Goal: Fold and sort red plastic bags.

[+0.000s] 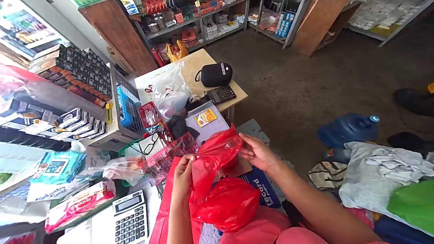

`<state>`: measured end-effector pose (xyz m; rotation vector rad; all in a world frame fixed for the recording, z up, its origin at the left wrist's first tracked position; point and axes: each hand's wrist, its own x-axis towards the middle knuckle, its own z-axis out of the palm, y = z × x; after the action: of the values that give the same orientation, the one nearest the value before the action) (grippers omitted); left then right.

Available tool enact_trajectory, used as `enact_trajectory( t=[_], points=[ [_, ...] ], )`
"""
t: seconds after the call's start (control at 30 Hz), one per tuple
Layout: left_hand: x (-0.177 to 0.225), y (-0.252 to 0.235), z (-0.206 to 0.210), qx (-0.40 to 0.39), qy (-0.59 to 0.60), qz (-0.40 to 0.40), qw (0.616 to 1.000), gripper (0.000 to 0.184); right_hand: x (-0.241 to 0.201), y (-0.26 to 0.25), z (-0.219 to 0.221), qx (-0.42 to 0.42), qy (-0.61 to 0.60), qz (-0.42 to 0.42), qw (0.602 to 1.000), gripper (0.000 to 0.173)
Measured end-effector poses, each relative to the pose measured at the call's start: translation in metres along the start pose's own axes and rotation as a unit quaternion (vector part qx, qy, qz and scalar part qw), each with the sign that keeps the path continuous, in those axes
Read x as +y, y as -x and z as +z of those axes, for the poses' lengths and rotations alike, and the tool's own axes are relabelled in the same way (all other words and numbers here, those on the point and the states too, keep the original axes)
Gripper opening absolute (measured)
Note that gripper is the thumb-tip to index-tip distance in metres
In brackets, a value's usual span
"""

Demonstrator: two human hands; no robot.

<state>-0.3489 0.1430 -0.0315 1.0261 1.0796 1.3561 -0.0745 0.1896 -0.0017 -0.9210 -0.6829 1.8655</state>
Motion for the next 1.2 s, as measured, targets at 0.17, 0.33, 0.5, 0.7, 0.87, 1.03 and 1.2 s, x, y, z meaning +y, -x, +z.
enact_trajectory(
  t=[0.17, 0.33, 0.5, 0.7, 0.87, 1.03, 1.2],
  points=[
    [-0.006, -0.027, 0.011, 0.051, -0.066, 0.001, 0.997, 0.02, -0.015, -0.03, 0.003, 0.06, 0.102, -0.06, 0.991, 0.021],
    [-0.029, -0.035, 0.012, 0.061, -0.041, -0.095, 0.993, 0.021, 0.0, -0.062, -0.008, 0.112, 0.139, -0.008, 0.984, 0.019],
    [-0.052, -0.03, 0.008, 0.03, -0.028, -0.159, 0.986, 0.018, 0.021, -0.068, -0.021, 0.12, 0.124, 0.06, 0.983, 0.02],
    [-0.048, -0.036, 0.016, 0.02, -0.066, -0.14, 0.988, 0.017, 0.018, -0.058, -0.018, 0.155, 0.211, -0.035, 0.964, 0.018],
    [-0.053, -0.042, -0.002, -0.052, -0.161, -0.146, 0.975, 0.018, 0.05, -0.073, -0.048, 0.174, 0.281, -0.014, 0.944, 0.022],
    [-0.047, -0.038, -0.013, -0.036, -0.182, -0.125, 0.975, 0.025, 0.059, -0.066, -0.052, 0.2, 0.262, -0.073, 0.941, 0.025],
    [-0.067, -0.037, -0.031, -0.059, -0.263, 0.038, 0.962, 0.048, 0.019, -0.067, -0.053, -0.045, 0.382, -0.223, 0.896, 0.044]
  ],
)
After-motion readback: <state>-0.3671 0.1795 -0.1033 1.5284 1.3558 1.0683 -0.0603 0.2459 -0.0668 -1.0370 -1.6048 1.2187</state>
